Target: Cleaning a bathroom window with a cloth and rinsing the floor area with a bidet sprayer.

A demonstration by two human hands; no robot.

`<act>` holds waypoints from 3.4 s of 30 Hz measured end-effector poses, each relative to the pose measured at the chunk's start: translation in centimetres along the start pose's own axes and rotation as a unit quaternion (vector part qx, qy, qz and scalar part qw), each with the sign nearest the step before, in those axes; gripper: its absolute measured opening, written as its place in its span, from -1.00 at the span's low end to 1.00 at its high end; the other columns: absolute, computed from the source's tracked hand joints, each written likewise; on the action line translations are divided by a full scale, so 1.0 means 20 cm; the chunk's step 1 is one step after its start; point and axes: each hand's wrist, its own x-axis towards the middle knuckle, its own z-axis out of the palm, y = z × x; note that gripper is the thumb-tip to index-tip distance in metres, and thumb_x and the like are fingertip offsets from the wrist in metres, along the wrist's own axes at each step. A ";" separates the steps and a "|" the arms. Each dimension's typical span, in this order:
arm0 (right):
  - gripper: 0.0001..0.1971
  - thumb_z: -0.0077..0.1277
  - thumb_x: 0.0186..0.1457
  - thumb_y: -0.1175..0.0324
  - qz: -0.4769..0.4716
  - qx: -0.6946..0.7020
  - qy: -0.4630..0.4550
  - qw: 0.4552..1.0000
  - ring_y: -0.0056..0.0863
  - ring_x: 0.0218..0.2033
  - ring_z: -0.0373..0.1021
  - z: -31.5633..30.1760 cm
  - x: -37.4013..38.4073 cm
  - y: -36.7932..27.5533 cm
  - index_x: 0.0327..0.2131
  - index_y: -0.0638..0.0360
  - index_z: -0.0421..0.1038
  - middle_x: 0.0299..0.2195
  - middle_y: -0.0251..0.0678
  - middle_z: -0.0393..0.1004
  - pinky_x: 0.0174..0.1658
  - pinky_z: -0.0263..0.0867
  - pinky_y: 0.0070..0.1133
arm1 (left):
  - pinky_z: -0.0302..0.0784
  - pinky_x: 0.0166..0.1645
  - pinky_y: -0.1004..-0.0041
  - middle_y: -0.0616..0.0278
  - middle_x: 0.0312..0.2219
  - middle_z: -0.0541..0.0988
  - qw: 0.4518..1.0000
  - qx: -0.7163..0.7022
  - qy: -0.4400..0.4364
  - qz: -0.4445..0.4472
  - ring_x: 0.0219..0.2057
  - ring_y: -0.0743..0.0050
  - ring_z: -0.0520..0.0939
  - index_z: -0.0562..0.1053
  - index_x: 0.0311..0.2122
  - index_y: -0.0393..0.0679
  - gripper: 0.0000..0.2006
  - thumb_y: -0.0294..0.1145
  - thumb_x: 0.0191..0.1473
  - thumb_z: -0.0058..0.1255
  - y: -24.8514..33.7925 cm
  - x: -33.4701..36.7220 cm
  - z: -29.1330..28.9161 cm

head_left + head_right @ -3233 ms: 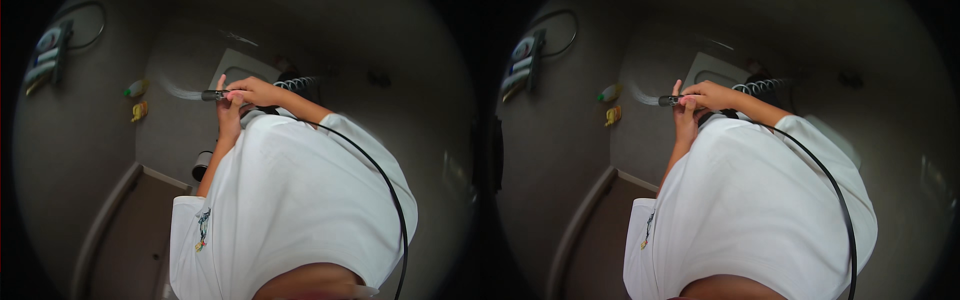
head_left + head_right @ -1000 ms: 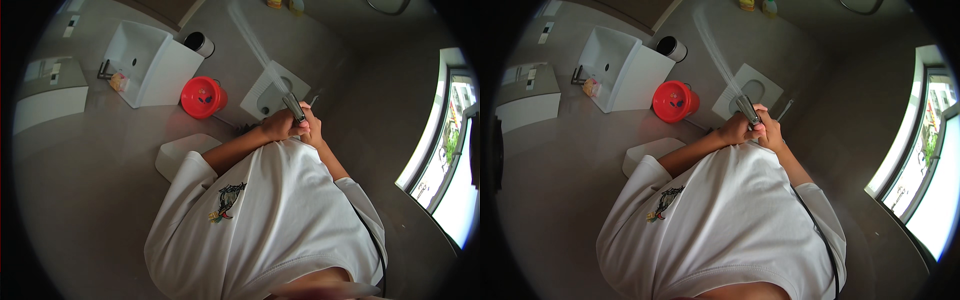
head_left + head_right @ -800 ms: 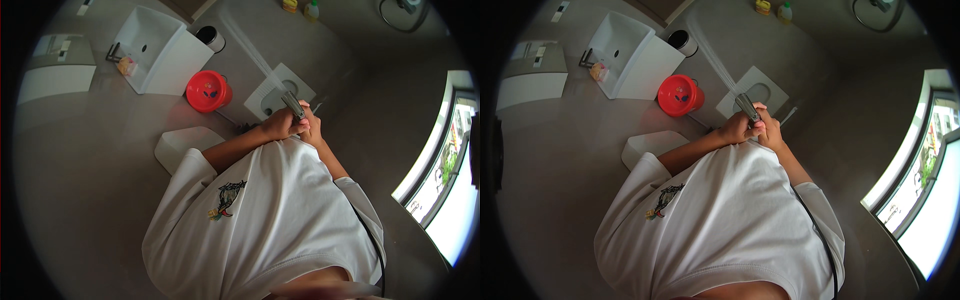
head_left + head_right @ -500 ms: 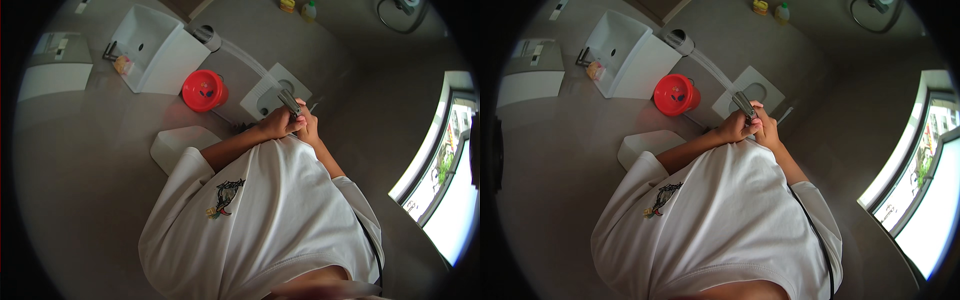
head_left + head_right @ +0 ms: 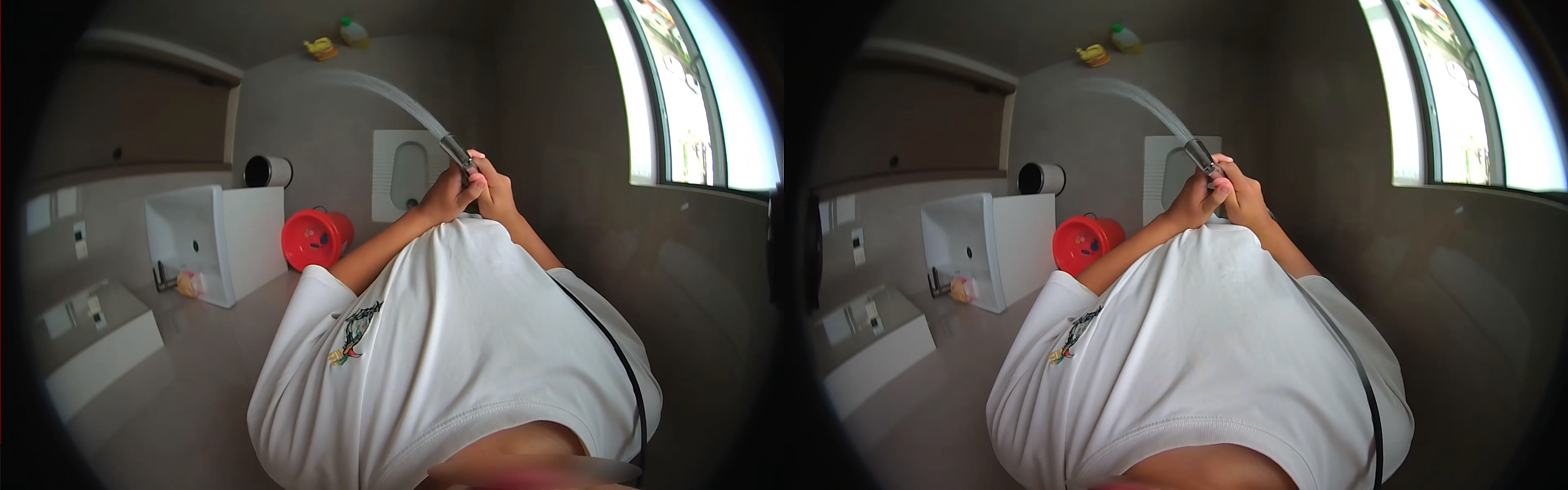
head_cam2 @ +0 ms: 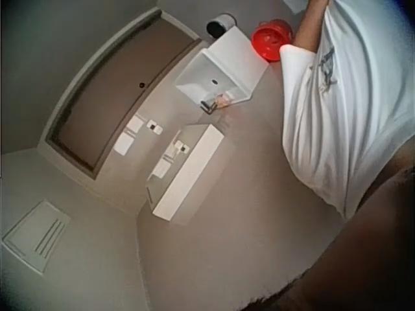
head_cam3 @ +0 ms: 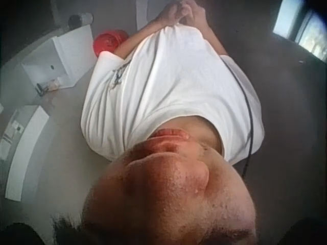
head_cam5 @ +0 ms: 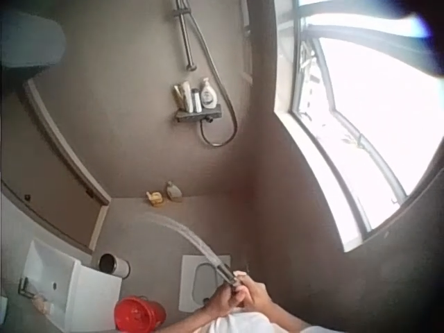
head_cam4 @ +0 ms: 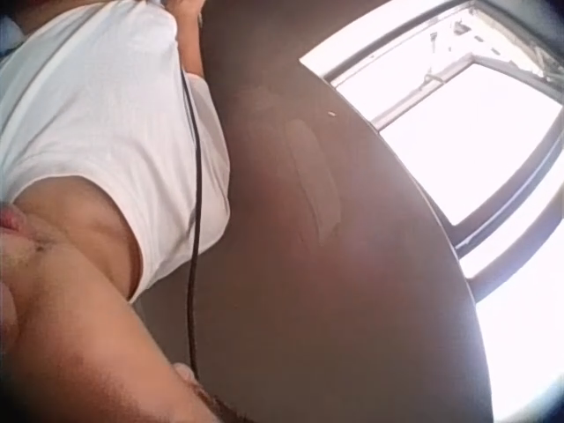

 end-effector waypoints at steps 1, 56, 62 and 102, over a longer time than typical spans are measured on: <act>-0.69 -0.08 0.28 0.20 0.000 0.003 0.028 1.000 -0.17 -0.39 0.55 -0.03 -0.01 -0.01 -0.01 0.12 0.41 -0.41 -0.13 0.55 -0.27 0.43 -0.48 | 0.42 -0.10 0.42 0.31 -0.32 0.39 1.000 -0.014 -0.024 -0.005 -0.29 0.47 0.44 0.24 0.13 -0.22 -0.45 -0.03 0.21 0.04 0.02 0.03 0.02; -0.67 -0.13 0.30 0.22 -0.007 0.107 -0.390 0.914 -0.64 -0.50 0.37 0.15 0.08 0.28 0.00 0.21 0.42 -0.52 -0.34 0.48 -0.39 0.33 -0.60 | 0.38 0.07 0.44 0.29 -0.20 0.41 0.913 0.026 0.401 -0.068 -0.15 0.55 0.46 0.15 0.18 -0.32 -0.50 -0.21 0.31 -0.07 -0.16 -0.40 0.33; -0.64 -0.10 0.29 0.16 0.038 0.043 -0.274 0.960 -0.59 -0.52 0.38 0.08 -0.01 0.30 0.00 0.19 0.43 -0.54 -0.30 0.50 -0.39 0.33 -0.58 | 0.38 0.06 0.42 0.21 -0.12 0.41 0.954 -0.054 0.292 -0.037 -0.10 0.50 0.46 0.19 0.15 -0.30 -0.52 -0.14 0.32 -0.10 -0.25 -0.34 0.30; -0.53 -0.22 0.35 0.00 0.127 -0.035 -0.414 0.901 -0.01 -0.22 0.53 0.72 0.14 0.16 0.03 0.20 0.39 -0.29 0.03 0.58 -0.13 0.41 -0.32 | 0.42 -0.10 0.39 0.11 -0.28 0.47 0.883 -0.075 0.419 -0.196 -0.25 0.39 0.47 0.28 -0.08 -0.39 -0.49 0.01 0.32 -0.17 -0.47 -0.69 -0.16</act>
